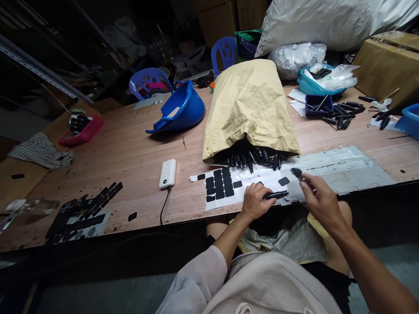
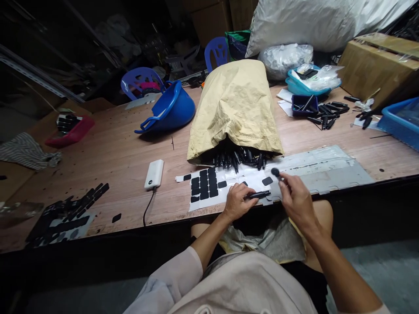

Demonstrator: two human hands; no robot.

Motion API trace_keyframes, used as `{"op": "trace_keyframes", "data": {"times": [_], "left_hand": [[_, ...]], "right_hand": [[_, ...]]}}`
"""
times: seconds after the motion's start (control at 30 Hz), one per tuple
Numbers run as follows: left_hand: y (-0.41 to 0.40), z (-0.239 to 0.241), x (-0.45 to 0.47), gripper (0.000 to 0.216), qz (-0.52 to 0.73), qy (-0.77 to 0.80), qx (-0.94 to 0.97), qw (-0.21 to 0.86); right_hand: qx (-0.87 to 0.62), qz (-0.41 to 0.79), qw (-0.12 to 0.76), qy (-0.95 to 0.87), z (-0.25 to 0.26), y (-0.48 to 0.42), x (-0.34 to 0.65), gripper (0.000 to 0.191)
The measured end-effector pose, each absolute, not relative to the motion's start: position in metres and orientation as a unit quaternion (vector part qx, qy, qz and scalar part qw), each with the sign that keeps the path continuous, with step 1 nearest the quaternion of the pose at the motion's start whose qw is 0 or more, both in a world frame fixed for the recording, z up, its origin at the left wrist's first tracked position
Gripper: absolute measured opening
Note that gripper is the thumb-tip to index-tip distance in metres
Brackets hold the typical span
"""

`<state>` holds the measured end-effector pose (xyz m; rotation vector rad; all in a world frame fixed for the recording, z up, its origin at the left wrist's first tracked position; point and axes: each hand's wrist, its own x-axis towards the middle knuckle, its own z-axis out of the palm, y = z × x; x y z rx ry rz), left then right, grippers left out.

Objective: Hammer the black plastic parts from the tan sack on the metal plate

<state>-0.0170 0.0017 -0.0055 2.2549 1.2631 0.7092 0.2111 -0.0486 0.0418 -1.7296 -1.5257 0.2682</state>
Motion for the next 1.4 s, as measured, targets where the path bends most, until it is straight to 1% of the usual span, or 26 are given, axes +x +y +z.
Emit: {"op": "trace_keyframes", "data": {"times": [0.07,0.17,0.37,0.6,0.77,0.93,1.07,1.17,1.23,1.33,1.4], "left_hand": [[0.002,-0.007,-0.018,0.018,0.260,0.458,0.817,0.235],[0.002,-0.008,-0.018,0.017,0.258,0.454,0.817,0.245],[0.003,-0.007,-0.018,0.018,0.256,0.450,0.818,0.251],[0.003,-0.007,-0.017,0.013,0.253,0.449,0.821,0.246],[0.003,-0.008,-0.017,0.015,0.250,0.456,0.817,0.250],[0.003,-0.007,-0.017,0.013,0.258,0.457,0.813,0.253],[0.002,-0.005,-0.016,0.013,0.254,0.464,0.812,0.249],[0.000,-0.003,-0.014,0.016,0.246,0.471,0.813,0.237],[-0.001,-0.002,-0.013,0.023,0.237,0.470,0.820,0.227],[-0.001,-0.001,-0.013,0.031,0.224,0.462,0.829,0.222],[-0.001,-0.002,-0.013,0.029,0.219,0.456,0.832,0.227]], "right_hand": [[-0.643,0.146,0.425,-0.620,0.042,-0.069,0.191,0.030],[-0.620,0.167,0.439,-0.628,0.040,-0.084,0.173,0.027],[-0.594,0.127,0.457,-0.650,0.039,-0.091,0.163,0.026],[-0.599,0.080,0.412,-0.682,0.026,-0.097,0.160,0.029],[-0.615,0.075,0.428,-0.658,0.029,-0.096,0.165,0.031],[-0.614,0.069,0.408,-0.673,0.028,-0.098,0.166,0.029],[-0.632,0.025,0.417,-0.653,0.035,-0.089,0.183,0.030],[-0.675,-0.042,0.385,-0.628,0.036,-0.067,0.215,0.031],[-0.718,-0.077,0.334,-0.605,0.029,-0.046,0.240,0.033],[-0.768,-0.089,0.247,-0.584,0.014,-0.012,0.269,0.034],[-0.785,-0.087,0.204,-0.579,0.006,0.008,0.277,0.036]]}}
